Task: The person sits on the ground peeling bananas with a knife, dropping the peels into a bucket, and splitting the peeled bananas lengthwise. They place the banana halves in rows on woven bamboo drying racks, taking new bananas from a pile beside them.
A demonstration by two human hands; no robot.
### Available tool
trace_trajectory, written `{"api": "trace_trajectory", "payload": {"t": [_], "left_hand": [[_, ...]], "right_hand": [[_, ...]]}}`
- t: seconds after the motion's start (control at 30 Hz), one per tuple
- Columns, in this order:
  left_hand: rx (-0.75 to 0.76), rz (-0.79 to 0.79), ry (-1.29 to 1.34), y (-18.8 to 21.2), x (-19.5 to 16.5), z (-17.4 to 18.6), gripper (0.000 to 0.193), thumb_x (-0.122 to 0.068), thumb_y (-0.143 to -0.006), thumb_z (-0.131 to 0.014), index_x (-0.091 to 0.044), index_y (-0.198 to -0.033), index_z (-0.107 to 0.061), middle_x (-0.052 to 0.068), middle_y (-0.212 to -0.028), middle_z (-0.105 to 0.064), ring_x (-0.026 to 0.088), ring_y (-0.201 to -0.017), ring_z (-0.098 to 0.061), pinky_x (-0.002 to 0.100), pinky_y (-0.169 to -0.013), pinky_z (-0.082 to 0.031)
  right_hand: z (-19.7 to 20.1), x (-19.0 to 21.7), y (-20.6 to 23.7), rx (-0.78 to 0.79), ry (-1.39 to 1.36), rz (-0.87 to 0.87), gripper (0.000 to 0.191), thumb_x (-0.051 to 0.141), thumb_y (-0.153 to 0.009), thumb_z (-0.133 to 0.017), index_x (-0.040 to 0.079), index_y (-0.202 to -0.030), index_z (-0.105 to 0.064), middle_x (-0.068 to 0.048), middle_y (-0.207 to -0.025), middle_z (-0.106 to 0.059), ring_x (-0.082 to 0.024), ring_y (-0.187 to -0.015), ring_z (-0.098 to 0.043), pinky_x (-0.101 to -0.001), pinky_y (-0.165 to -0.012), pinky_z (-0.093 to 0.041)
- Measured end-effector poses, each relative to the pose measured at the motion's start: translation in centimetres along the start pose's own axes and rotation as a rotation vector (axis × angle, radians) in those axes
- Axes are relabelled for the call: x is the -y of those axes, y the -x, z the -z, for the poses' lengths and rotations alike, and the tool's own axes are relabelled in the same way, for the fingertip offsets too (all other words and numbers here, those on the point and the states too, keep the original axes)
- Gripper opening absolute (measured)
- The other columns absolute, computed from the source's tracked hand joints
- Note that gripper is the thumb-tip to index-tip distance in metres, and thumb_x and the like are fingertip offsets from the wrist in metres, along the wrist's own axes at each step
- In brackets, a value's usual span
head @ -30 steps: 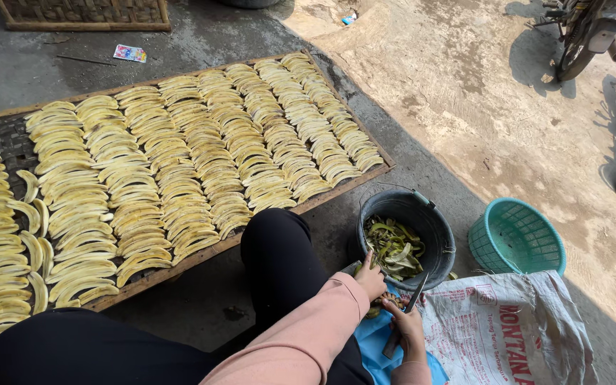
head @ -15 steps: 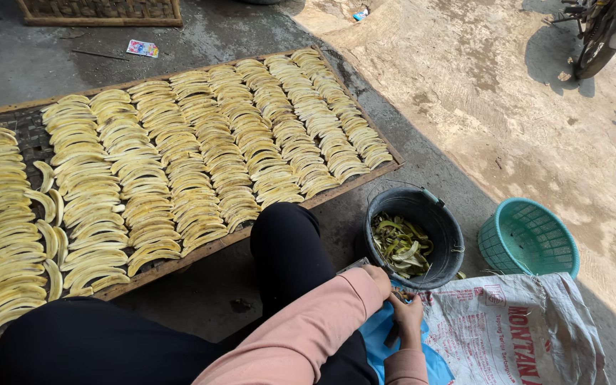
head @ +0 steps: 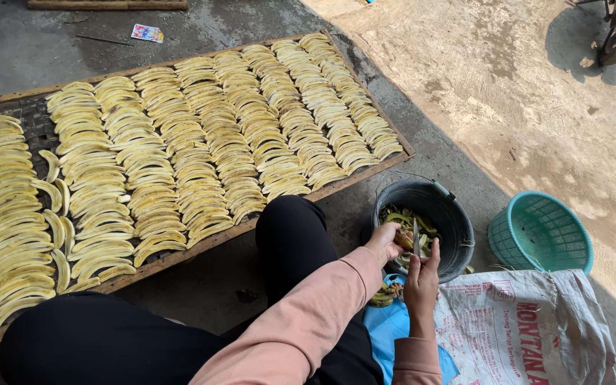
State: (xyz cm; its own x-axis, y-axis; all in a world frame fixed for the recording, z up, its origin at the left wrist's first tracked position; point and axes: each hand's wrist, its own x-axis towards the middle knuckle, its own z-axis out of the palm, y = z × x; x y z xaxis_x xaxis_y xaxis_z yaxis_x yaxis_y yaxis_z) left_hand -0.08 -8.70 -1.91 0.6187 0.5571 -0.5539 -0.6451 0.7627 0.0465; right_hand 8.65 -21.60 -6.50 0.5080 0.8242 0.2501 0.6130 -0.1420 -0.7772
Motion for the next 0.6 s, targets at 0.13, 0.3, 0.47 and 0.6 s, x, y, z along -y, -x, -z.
{"api": "trace_trajectory", "payload": {"t": [0.13,0.3,0.47,0.6], "left_hand": [[0.134,0.045,0.034,-0.6,-0.4,0.0,0.013,-0.009,-0.098,-0.056,-0.002,-0.108,-0.06,0.015,-0.101,-0.064,0.03,-0.09,-0.066,0.052,-0.085,-0.056],[0.187,0.043,0.15,-1.2,-0.8,0.0,0.017,-0.015,-0.101,-0.048,-0.002,-0.109,-0.056,0.017,-0.108,-0.061,0.033,-0.1,-0.064,0.055,-0.094,-0.055],[0.024,0.079,0.137,-1.2,-0.5,-0.1,0.023,-0.023,-0.106,-0.041,-0.003,-0.109,-0.053,0.019,-0.116,-0.057,0.033,-0.102,-0.06,0.063,-0.096,-0.049],[0.106,0.085,-0.029,-0.5,-0.5,-0.6,0.026,-0.032,-0.105,-0.045,-0.01,-0.099,-0.059,0.012,-0.1,-0.063,0.03,-0.095,-0.061,0.058,-0.089,-0.049]], "right_hand": [[-0.1,2.6,-2.3,0.073,0.002,0.275,0.048,0.017,-0.108,-0.051,0.007,-0.155,-0.046,-0.021,-0.121,-0.067,-0.032,-0.107,-0.067,-0.0391,-0.09,-0.052],[0.5,4.1,-2.8,0.165,0.0,0.361,0.046,0.017,-0.106,-0.054,0.006,-0.151,-0.052,-0.021,-0.136,-0.065,-0.034,-0.123,-0.066,-0.0402,-0.101,-0.051],[1.1,4.1,-1.8,0.216,-0.054,0.366,0.052,0.019,-0.104,-0.056,0.006,-0.153,-0.045,-0.021,-0.147,-0.058,-0.033,-0.118,-0.067,-0.0394,-0.095,-0.053],[1.1,3.4,-1.8,0.12,0.111,0.29,0.053,0.023,-0.103,-0.058,0.01,-0.153,-0.047,-0.019,-0.134,-0.065,-0.032,-0.107,-0.07,-0.0404,-0.088,-0.055]]}}
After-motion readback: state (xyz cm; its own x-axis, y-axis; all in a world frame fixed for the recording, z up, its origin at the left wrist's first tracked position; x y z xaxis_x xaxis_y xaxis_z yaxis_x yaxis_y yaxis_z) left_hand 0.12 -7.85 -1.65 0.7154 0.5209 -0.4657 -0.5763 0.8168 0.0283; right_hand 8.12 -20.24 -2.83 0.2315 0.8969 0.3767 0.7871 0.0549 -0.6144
